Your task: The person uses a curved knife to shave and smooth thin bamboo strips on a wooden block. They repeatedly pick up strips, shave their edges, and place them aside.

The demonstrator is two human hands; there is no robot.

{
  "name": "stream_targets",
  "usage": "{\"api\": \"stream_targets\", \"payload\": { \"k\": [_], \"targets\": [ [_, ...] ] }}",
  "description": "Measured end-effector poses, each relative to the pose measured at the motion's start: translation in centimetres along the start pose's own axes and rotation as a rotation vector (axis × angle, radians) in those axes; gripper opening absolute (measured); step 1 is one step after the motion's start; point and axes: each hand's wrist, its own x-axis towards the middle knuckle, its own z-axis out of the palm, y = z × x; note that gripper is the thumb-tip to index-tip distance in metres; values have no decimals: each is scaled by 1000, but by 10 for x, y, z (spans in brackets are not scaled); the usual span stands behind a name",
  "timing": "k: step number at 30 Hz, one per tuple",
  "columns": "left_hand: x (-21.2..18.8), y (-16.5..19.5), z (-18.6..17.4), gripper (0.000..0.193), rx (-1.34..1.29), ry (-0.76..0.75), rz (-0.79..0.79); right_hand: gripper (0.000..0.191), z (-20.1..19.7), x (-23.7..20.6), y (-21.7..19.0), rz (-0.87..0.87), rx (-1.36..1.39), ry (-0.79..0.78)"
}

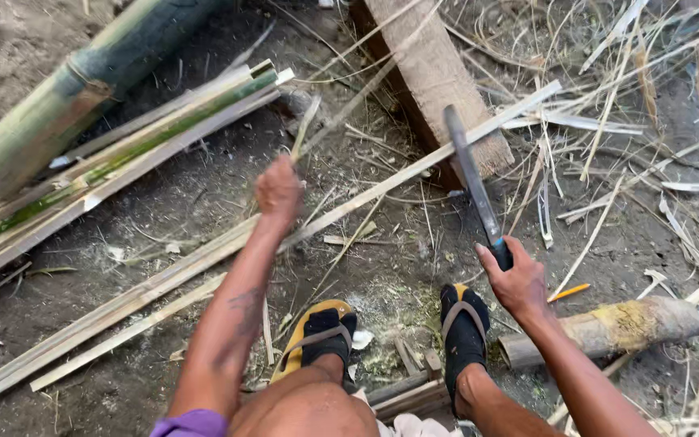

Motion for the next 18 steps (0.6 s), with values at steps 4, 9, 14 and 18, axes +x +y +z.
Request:
{"api": "stream_targets", "payload": {
  "k": [4,9,14,18],
  "targets": [
    [-34,10,-15,28,-176,164,233,44,18,-26,12,30,113,79],
    [-80,44,48,23,141,-310,396,40,32,-32,11,121,314,-10],
    [-62,6,77,22,-178,58,251,34,28,-22,6,157,413,-65],
    [-89,-19,95,50,36,-309,197,32,30,-20,10,126,479,-98]
  ]
}}
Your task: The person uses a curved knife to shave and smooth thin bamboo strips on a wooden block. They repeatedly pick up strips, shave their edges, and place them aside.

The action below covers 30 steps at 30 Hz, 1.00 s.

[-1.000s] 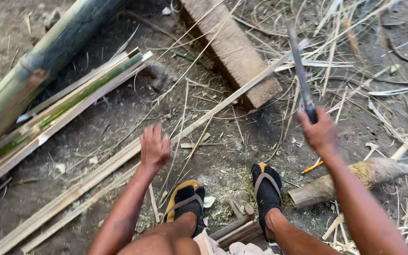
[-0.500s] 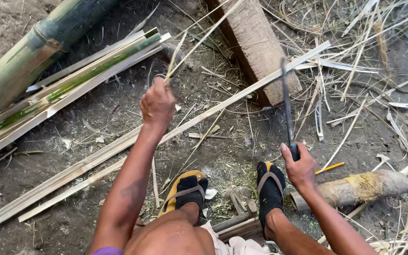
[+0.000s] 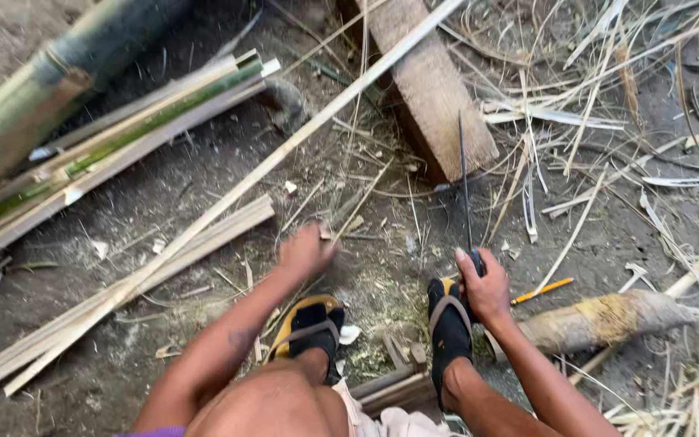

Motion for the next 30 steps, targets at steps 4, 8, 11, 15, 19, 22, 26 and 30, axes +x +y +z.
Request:
{"api": "stream_targets", "payload": {
  "k": [4,8,11,15,19,22,26,30],
  "targets": [
    [-37,-6,44,45,124,106,151,32,1,-3,7,32,77,-27],
    [-21,9,25,20,-15,244,166,28,-1,-14,4,-43,151,-1],
    [22,59,-29,24,-273,631,492,36,-2,-22,-6,-298,101,79],
    [67,149,-70,25,-213,182,335,38,0,-21,-17,-477,36,99],
    [85,187,-63,21,-117,85,469,39,0,-2,-18,-350,-15,53],
    [89,185,-55,22,-20,85,449,38,-5,13,-13,-328,-208,46],
    [87,179,-56,18,-202,-68,309,35,-9,15,-5,-176,-138,-54],
    [87,187,-55,13,-129,37,328,40,-5,9,1,-234,-179,43]
  ]
}}
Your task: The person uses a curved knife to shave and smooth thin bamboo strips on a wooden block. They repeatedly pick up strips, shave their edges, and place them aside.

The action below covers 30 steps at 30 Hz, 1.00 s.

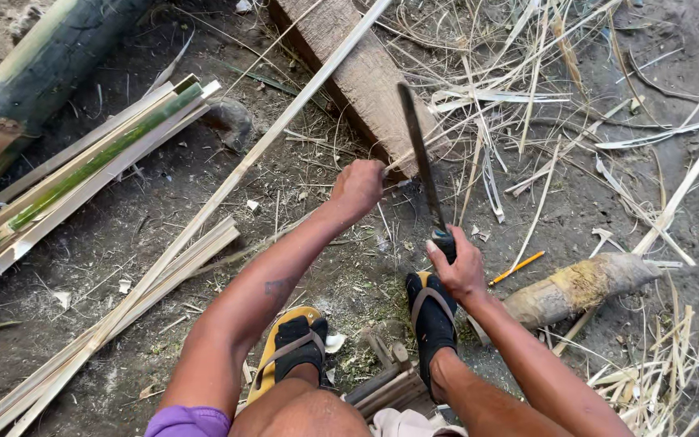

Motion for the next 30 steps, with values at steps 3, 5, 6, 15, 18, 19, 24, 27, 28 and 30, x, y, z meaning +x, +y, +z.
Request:
{"api": "stream_targets", "payload": {
  "k": [3,5,6,15,18,19,24,27,28,30],
  "targets": [
    [6,2,5,13,47,3,12,36,7,6,4,41,-22,111],
    [10,-2,5,10,39,-9,23,36,10,17,10,72,-115,3],
    [10,-4,3,8,28,3,47,37,10,23,14,85,-162,-49],
    [-46,102,-40,3,802,526,1073,41,26,25,36,268,91,-156],
    [-39,122,-46,76,613,736,1003,38,21,19,28,252,73,-144],
    [-35,112,-49,85,687,596,856,39,16,18,23,202,24,-136],
    [-58,-59,-67,36,266,790,443,43,-34,13,-13,310,-174,-238],
    [-116,-179,-74,27,194,742,-56,41,-64,12,-52,278,-242,-298],
    [-140,-211,-75,33,243,792,-90,43,-75,13,-68,72,-373,-278],
    [-189,-263,-78,49,342,569,-342,46,-84,18,-105,-186,-521,-336]
  ]
}}
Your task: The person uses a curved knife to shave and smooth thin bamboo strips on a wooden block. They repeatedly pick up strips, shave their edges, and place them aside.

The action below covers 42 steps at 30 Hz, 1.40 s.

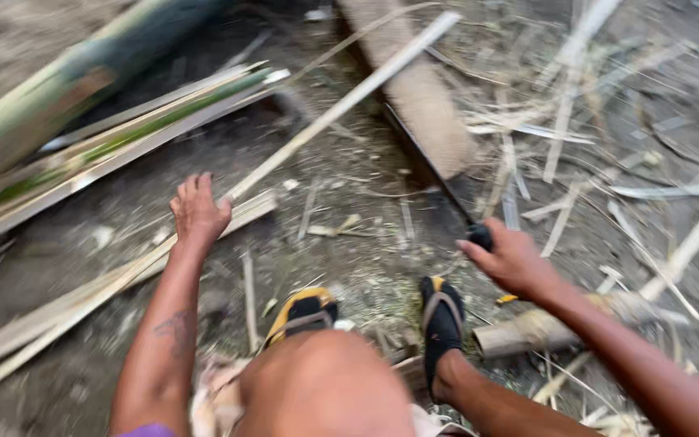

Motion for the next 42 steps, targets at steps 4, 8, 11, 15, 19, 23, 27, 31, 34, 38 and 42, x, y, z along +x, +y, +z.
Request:
{"api": "stream_targets", "payload": {
  "k": [4,8,11,15,19,23,27,31,34,38,42],
  "targets": [
    [-46,-75,-15,40,291,-542,-319,46,-34,15,-51,8,-198,-234],
    [-49,-69,-29,23,129,-385,-278,49,-6,23,-88,-34,-130,-239],
    [-22,-26,-50,21,-292,-88,-84,42,40,15,-106,3,196,-46],
    [29,53,-98,19,-382,-361,-36,34,99,8,-127,0,556,341],
    [81,155,-153,34,-952,70,225,31,129,6,-127,45,1116,536],
    [128,260,-205,27,-1361,103,456,32,125,2,-105,122,1171,549],
    [144,321,-237,29,-1631,-76,452,35,110,-3,-87,166,910,445],
    [130,334,-225,26,-1644,165,523,39,112,-4,-82,328,483,393],
    [113,331,-204,32,-1641,204,567,42,126,1,-76,391,409,337],
    [107,317,-197,30,-1581,302,577,36,138,15,-63,476,428,186],
    [107,301,-222,30,-1682,521,686,38,116,15,-70,470,430,216]
  ]
}}
